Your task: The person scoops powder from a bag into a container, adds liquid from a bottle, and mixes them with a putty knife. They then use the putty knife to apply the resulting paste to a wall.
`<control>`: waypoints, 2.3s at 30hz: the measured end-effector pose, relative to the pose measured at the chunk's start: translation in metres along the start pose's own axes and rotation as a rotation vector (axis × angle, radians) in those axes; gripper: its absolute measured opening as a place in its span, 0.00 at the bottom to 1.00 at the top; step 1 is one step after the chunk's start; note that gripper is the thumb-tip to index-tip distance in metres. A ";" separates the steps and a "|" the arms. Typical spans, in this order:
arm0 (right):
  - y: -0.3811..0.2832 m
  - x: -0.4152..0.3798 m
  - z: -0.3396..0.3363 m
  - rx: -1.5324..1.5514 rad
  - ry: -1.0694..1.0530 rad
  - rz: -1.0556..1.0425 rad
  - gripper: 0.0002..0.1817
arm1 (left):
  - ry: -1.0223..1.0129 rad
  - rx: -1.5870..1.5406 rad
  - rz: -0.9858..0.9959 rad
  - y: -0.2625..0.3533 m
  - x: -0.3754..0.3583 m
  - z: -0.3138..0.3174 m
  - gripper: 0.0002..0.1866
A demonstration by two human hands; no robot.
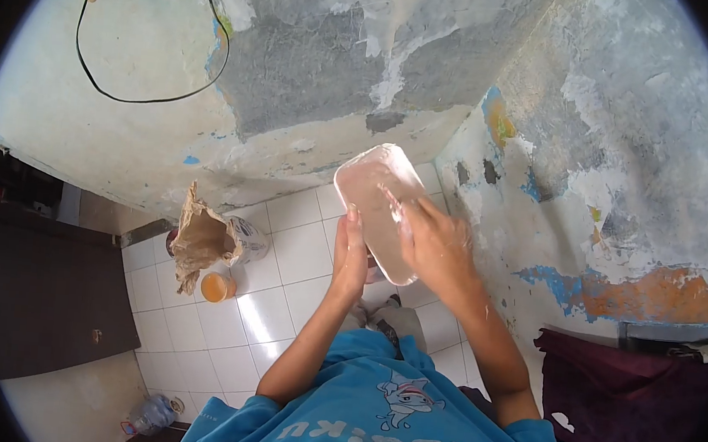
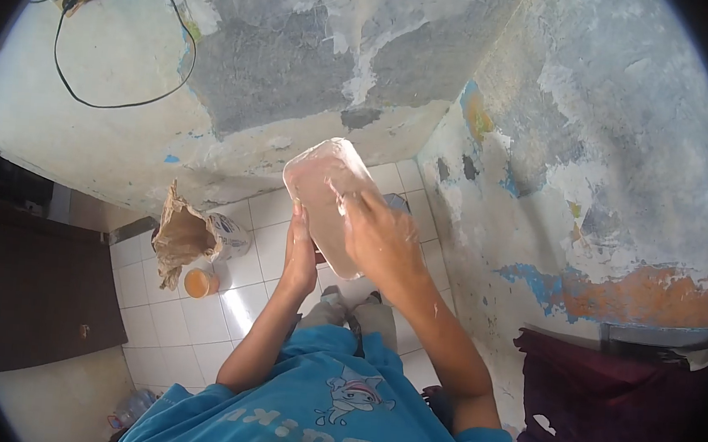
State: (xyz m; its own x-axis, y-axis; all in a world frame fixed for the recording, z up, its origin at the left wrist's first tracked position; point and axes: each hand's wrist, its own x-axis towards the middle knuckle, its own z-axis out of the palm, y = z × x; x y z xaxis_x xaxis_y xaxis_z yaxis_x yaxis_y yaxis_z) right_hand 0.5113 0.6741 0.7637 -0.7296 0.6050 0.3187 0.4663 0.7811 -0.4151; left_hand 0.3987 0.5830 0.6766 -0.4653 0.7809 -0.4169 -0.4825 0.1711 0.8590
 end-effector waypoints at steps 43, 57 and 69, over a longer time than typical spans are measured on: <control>0.013 -0.008 0.019 -0.061 -0.126 0.057 0.14 | -0.021 -0.044 -0.073 -0.033 0.006 -0.008 0.44; 0.010 0.011 0.011 0.000 0.004 0.087 0.11 | 0.042 -0.011 0.009 -0.016 -0.005 -0.013 0.44; -0.025 -0.009 0.021 0.181 -0.061 0.025 0.13 | 0.009 -0.020 0.014 -0.023 0.000 -0.021 0.48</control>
State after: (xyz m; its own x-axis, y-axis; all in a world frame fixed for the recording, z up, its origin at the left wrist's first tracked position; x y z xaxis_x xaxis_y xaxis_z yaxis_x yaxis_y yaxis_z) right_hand 0.4955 0.6458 0.7536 -0.7504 0.6093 0.2563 0.3916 0.7221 -0.5704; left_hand 0.3946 0.5663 0.6510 -0.4787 0.7779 -0.4071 -0.4900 0.1480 0.8591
